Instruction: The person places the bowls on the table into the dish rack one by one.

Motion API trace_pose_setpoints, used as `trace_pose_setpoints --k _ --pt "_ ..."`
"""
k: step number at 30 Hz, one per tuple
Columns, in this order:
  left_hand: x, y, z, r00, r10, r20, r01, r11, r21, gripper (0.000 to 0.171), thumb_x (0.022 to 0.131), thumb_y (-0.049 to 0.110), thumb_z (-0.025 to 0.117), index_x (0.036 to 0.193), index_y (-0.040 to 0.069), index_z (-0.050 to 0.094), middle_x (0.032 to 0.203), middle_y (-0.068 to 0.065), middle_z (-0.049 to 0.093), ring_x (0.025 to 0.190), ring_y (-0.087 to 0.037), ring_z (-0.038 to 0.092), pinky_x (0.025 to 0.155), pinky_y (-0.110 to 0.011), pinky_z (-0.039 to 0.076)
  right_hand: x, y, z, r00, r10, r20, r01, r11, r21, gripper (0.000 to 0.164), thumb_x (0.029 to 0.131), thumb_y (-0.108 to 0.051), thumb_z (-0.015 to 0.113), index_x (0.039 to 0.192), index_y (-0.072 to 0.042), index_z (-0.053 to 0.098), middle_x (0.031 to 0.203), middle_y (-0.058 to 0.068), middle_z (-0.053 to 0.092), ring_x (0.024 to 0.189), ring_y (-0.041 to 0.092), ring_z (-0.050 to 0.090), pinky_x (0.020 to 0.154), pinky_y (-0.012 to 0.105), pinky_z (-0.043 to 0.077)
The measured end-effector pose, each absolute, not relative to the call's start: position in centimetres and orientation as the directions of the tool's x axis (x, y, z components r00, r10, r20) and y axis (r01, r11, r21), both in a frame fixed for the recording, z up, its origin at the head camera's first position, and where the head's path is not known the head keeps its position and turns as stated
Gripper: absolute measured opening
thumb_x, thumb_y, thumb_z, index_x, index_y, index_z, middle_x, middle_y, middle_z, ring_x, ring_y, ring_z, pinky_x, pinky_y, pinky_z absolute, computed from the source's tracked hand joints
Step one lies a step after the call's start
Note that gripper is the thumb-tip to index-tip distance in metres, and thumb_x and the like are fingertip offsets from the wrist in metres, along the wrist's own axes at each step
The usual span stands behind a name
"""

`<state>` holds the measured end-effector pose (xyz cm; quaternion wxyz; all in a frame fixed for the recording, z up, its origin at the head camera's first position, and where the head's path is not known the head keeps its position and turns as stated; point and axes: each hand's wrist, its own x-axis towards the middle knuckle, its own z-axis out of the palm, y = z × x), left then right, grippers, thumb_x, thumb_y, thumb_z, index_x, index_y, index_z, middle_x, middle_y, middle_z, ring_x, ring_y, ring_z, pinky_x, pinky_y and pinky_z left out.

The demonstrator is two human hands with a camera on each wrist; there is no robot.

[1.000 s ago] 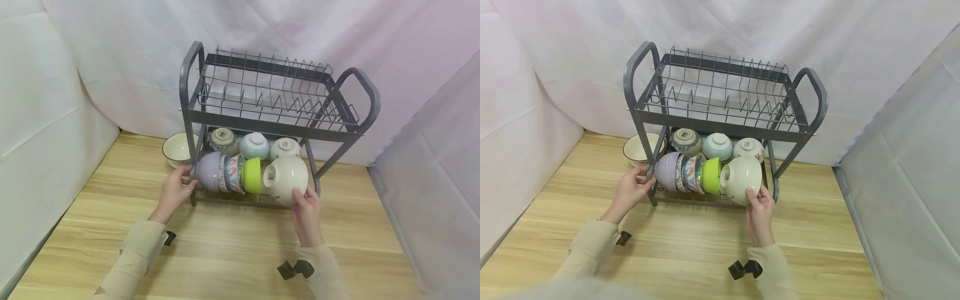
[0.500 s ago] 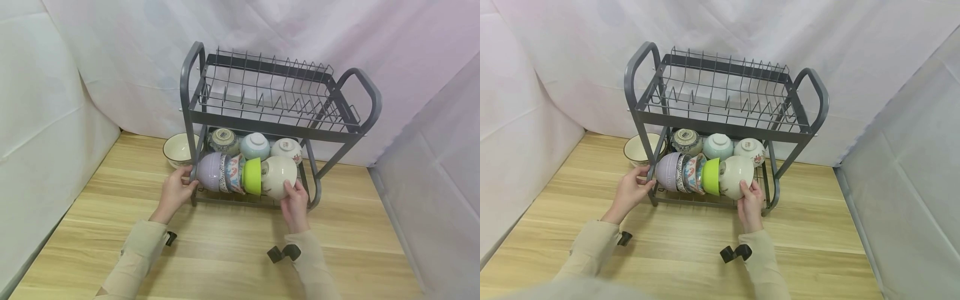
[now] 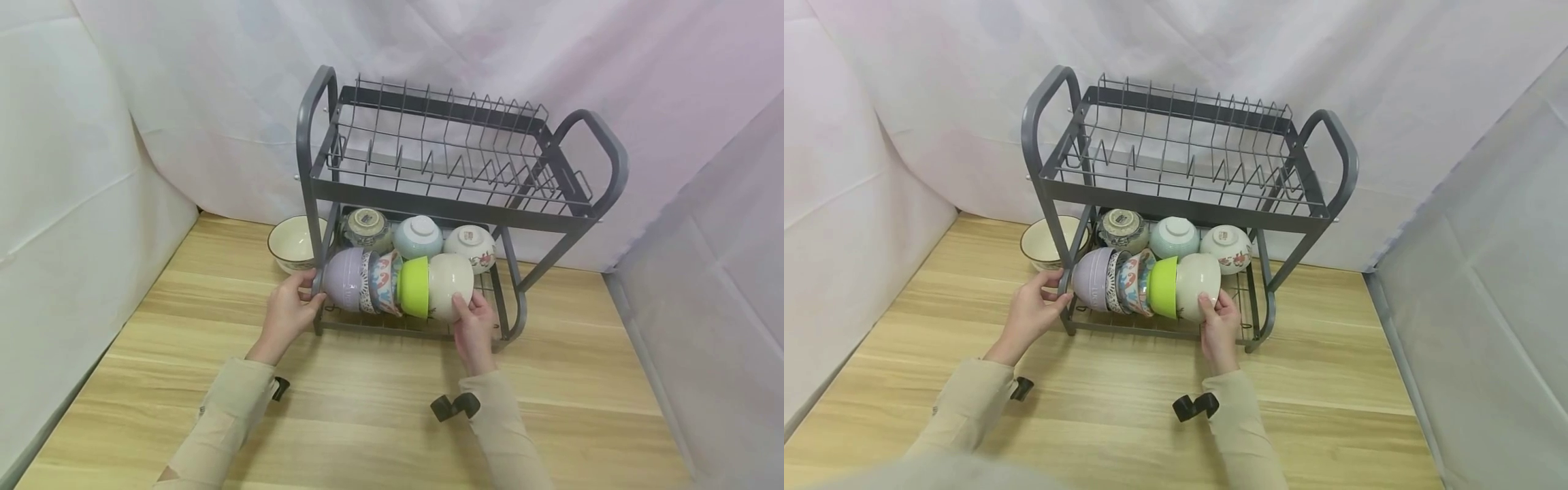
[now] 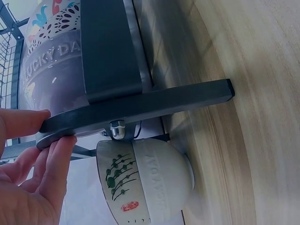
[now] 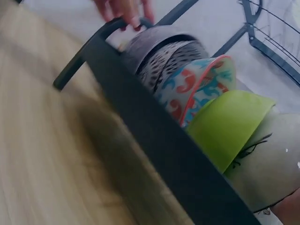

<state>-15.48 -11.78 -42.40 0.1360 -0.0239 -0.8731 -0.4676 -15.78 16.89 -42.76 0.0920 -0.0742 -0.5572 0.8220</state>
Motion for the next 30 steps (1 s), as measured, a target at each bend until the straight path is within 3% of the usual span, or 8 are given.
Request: trace_pose_setpoints --k 2,6,12,16,19,25,28,30 --pt "-15.5 -11.8 -42.4 -0.958 -0.088 0.273 0.178 0.566 0.805 0.042 0.072 -0.004 0.069 0.112 -0.007 0.056 0.094 -0.025 0.063 0.070 -0.034 0.065 0.058 -0.032 0.056 -15.7 16.7 -43.2 -0.971 0.240 0.026 -0.083 -0.233 -0.969 0.038 0.085 0.009 0.050 0.122 0.014 0.044 0.123 0.028 0.049 0.101 0.013 0.061 0.087 0.028 0.049" --pt "-15.6 -11.7 -42.5 -0.956 -0.089 0.279 0.182 0.566 0.804 0.042 0.073 -0.003 0.069 0.112 -0.007 0.056 0.094 -0.024 0.063 0.070 -0.033 0.065 0.058 -0.031 0.056 -15.6 16.3 -43.8 -0.970 0.215 0.113 -0.109 0.031 -0.994 0.032 0.083 0.006 0.055 0.115 0.012 0.051 0.112 0.031 0.056 0.086 0.003 0.062 0.078 0.021 0.051" --pt "-15.5 -11.7 -42.5 -0.961 -0.092 0.262 0.166 0.565 0.808 0.042 0.074 -0.001 0.069 0.113 -0.005 0.056 0.095 -0.022 0.064 0.071 -0.032 0.066 0.058 -0.030 0.056 -15.6 15.8 -44.0 -0.966 0.199 0.164 -0.135 0.148 -0.980 0.029 0.083 0.004 0.057 0.112 0.010 0.055 0.105 0.029 0.060 0.077 0.001 0.060 0.068 0.016 0.052" --pt "-15.5 -11.7 -42.5 -0.958 -0.101 0.269 0.167 0.567 0.807 0.042 0.073 -0.002 0.069 0.113 -0.006 0.056 0.095 -0.023 0.063 0.070 -0.033 0.065 0.058 -0.030 0.056 -15.7 15.6 -44.2 -0.960 0.201 0.194 -0.163 0.159 -0.974 0.028 0.083 0.004 0.057 0.111 0.010 0.055 0.105 0.029 0.060 0.078 0.000 0.060 0.071 0.016 0.051" --pt "-15.5 -11.7 -42.6 -0.955 -0.106 0.276 0.168 0.572 0.803 0.041 0.073 -0.002 0.069 0.112 -0.006 0.056 0.094 -0.024 0.063 0.070 -0.033 0.065 0.057 -0.030 0.056 -15.8 15.5 -44.2 -0.960 0.190 0.204 -0.172 0.172 -0.970 0.029 0.084 0.003 0.057 0.112 0.010 0.054 0.107 0.028 0.060 0.086 0.005 0.062 0.077 0.016 0.050" --pt "-15.6 -11.7 -42.7 -0.957 -0.103 0.270 0.164 0.575 0.802 0.041 0.073 -0.002 0.069 0.112 -0.006 0.056 0.093 -0.023 0.063 0.069 -0.032 0.065 0.057 -0.030 0.056 -15.4 16.4 -44.0 -0.977 0.096 0.189 -0.160 0.251 -0.955 0.037 0.087 -0.006 0.057 0.121 0.007 0.050 0.114 0.026 0.057 0.097 0.033 0.060 0.076 0.024 0.053" --pt "-15.6 -11.8 -42.7 -0.959 -0.102 0.263 0.158 0.577 0.801 0.042 0.073 -0.002 0.069 0.112 -0.006 0.056 0.094 -0.023 0.064 0.070 -0.032 0.065 0.058 -0.031 0.056 -15.0 17.5 -43.4 -0.969 0.059 0.238 -0.207 0.323 -0.924 0.043 0.088 -0.007 0.057 0.127 0.005 0.045 0.119 0.025 0.055 0.101 0.037 0.057 0.080 0.032 0.052" --pt "-15.5 -11.8 -42.7 -0.960 -0.102 0.260 0.155 0.581 0.799 0.042 0.073 -0.002 0.070 0.113 -0.006 0.056 0.094 -0.023 0.063 0.070 -0.032 0.065 0.059 -0.032 0.056 -14.7 18.5 -42.8 -0.948 0.055 0.314 -0.275 0.358 -0.892 0.044 0.087 -0.005 0.057 0.128 0.005 0.043 0.121 0.024 0.054 0.104 0.035 0.055 0.084 0.030 0.050"
